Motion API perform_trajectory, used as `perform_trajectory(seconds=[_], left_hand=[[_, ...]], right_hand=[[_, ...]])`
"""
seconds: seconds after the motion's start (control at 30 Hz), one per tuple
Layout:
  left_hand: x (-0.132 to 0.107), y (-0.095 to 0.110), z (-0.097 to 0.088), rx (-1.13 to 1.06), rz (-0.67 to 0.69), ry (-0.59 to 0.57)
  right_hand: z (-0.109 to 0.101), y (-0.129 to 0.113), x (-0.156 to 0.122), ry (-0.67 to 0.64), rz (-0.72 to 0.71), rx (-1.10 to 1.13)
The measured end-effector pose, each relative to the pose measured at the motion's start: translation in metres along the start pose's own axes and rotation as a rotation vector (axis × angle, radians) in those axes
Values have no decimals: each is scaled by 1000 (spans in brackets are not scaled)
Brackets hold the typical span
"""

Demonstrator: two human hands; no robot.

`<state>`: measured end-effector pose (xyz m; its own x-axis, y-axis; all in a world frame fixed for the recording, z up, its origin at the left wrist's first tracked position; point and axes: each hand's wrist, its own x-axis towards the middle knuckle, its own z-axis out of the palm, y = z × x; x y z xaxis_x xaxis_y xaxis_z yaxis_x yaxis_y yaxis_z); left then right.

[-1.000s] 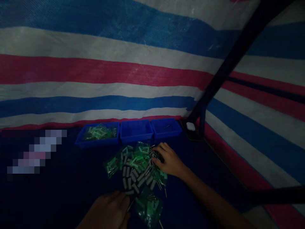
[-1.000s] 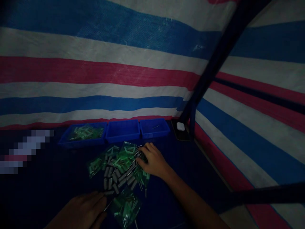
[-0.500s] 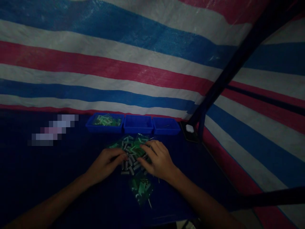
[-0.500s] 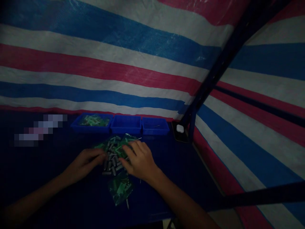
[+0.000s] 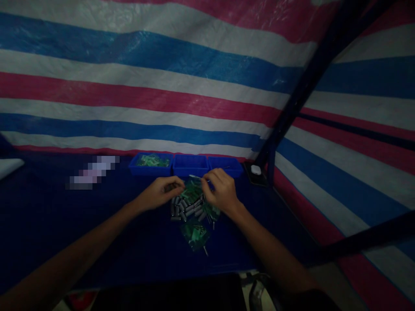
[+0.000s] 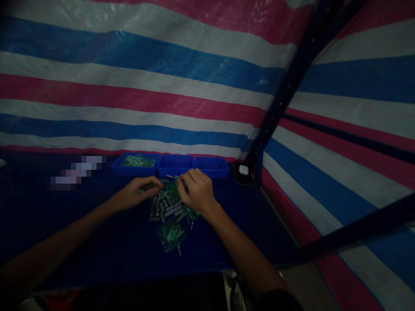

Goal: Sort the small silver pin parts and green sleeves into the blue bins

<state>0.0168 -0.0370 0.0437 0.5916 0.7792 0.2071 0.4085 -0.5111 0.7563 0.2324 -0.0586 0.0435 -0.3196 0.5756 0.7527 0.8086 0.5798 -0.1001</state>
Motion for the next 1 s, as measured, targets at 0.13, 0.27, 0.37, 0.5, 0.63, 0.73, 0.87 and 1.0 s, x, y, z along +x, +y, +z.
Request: perform_trajectory(seconds=[0.13,0.27,0.37,0.5,0.63,0.73,0.87,1.0], left_hand=[[-8,-26,-19,320,52,10],[-20,-54,-29,567,-89,71],[-21,-55,-26,626,-133,9],[-16,-43,-18,559,-166,112],[-12,-29,-8,348,-36,391],[-13,-18,7,286,188,524],[-17,-6,29,297,480,443],[-20,-2,37,364,460,379]], right_hand=[[3,50,7,136,320,-158],[10,82,-8,107,439,-270],[17,70,-20,39,415,-220],[25,27,-19,-72,304,1],[35,-16,-13,-185,348,417],[41,-38,-13,-205,686,931],[41,-46,-13,-115,922,1389],[34,-36,-10,22,876,1450]])
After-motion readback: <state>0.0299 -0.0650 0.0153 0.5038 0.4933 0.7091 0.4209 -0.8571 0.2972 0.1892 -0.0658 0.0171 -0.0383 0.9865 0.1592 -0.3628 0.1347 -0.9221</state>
